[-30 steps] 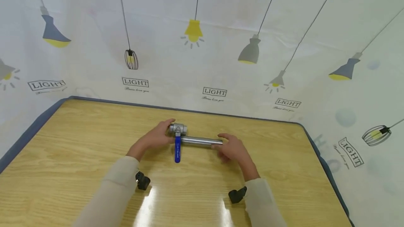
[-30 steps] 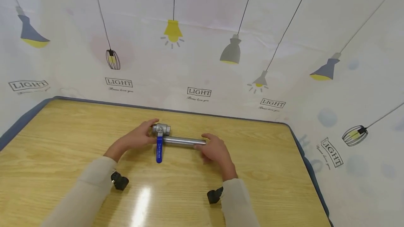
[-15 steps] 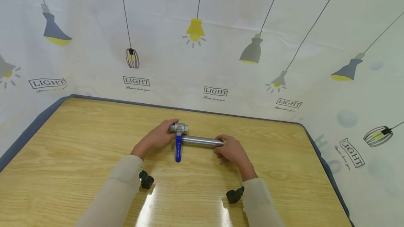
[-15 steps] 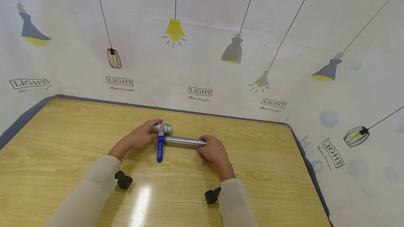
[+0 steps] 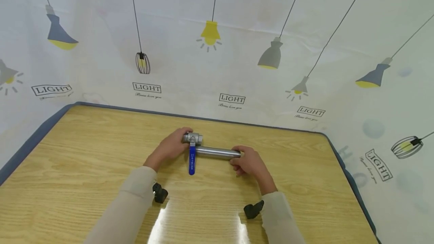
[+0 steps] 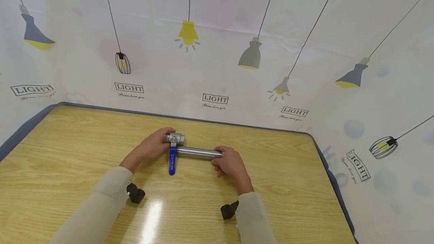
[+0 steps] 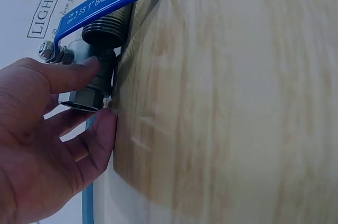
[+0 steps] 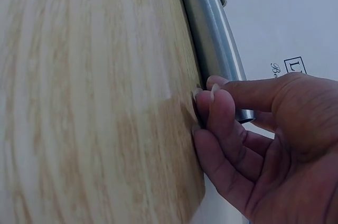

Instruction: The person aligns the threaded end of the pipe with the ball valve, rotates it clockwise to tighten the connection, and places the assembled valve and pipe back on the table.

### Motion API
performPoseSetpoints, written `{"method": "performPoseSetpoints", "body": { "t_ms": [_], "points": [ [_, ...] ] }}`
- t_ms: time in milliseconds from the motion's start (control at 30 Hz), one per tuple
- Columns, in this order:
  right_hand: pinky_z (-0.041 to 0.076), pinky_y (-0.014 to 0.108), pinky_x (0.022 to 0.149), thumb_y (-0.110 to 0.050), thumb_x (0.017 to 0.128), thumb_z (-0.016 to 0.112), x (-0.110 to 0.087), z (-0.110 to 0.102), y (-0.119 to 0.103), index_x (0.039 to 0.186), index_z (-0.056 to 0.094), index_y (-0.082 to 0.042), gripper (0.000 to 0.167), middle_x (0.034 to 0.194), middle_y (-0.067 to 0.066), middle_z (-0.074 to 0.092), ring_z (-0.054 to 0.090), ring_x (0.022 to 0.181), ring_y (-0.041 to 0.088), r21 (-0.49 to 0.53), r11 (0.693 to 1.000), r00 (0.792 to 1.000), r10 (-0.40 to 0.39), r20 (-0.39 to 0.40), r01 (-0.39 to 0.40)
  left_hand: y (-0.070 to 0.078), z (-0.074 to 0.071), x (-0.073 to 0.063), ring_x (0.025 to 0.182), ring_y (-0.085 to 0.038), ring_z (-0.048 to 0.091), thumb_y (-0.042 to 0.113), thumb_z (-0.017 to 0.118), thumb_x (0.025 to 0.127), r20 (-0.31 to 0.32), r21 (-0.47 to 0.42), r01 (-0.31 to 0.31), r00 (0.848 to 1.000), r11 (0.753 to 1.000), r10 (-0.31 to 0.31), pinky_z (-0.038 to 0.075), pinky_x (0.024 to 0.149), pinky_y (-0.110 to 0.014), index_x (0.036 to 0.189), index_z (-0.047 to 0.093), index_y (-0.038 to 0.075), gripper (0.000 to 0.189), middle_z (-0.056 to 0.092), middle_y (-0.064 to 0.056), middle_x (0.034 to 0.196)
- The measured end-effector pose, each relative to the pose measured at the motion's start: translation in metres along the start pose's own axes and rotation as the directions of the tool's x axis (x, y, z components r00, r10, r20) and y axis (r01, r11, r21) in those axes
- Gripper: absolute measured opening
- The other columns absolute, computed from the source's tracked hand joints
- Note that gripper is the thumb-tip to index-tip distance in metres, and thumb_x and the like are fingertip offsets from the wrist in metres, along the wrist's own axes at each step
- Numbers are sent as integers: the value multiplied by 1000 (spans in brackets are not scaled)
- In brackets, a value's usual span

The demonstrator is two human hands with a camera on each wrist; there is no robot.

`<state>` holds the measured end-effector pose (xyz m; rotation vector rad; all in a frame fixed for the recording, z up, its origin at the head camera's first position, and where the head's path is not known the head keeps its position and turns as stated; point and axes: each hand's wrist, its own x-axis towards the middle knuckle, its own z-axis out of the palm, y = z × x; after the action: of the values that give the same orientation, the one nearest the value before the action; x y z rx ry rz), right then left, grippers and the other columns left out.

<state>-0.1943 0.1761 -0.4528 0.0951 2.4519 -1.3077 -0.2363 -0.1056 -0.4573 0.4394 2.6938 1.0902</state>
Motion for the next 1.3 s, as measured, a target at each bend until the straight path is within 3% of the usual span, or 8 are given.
{"method": "performPoseSetpoints", "body": {
  "t_ms": [300,533,667,767,933,1100,1300],
  "points": [
    [52,30,51,-9,89,69,-1,-6,7,124,61,-11,36,74,11,67,61,54,15,104,995,998,-17,56,11,1,2,-1,122,-33,53,8,58,93,-9,4,32,999,999,-32,40,101,-52,131,50,11,39,58,-16,131],
    [57,32,64,-17,89,70,-2,-11,16,133,54,-5,48,90,12,72,66,66,14,274,962,993,-48,111,16,-5,-1,-4,120,-33,52,12,60,93,-6,-88,76,997,993,-77,38,102,-53,130,52,14,38,58,-15,130],
    [58,34,71,-15,93,66,0,-12,22,134,51,-2,45,88,10,71,67,71,15,487,873,989,-60,132,-12,-7,-5,-5,116,-33,52,13,62,91,-1,-129,63,998,990,-64,39,100,-52,129,52,12,39,58,-15,128],
    [57,35,73,-11,95,61,0,-12,25,129,50,-2,37,85,10,70,68,71,16,642,765,989,-50,140,-53,-9,-6,-7,118,-33,52,11,63,91,6,-177,41,999,983,-41,39,101,-51,128,53,9,39,57,-16,128],
    [57,37,74,-9,96,58,-2,-15,29,122,51,-5,27,83,11,69,69,73,18,774,630,986,-78,147,-66,-12,-10,-11,118,-33,52,6,61,92,30,-280,33,999,959,-26,44,96,-45,128,53,5,37,54,-18,130],
    [57,38,77,-6,97,56,-3,-18,30,119,52,-7,23,87,10,69,69,76,19,823,566,984,-113,134,-48,-14,-11,-15,122,-39,51,7,60,93,48,-347,31,999,937,-16,44,99,-48,128,53,4,36,54,-20,130],
    [56,40,81,-5,95,58,-5,-16,31,118,55,-7,24,91,11,68,69,78,20,829,558,988,-115,99,-18,-13,-9,-20,120,-39,53,5,62,90,46,-406,28,999,914,-10,44,99,-48,127,54,4,37,55,-19,128]
  ]
}}
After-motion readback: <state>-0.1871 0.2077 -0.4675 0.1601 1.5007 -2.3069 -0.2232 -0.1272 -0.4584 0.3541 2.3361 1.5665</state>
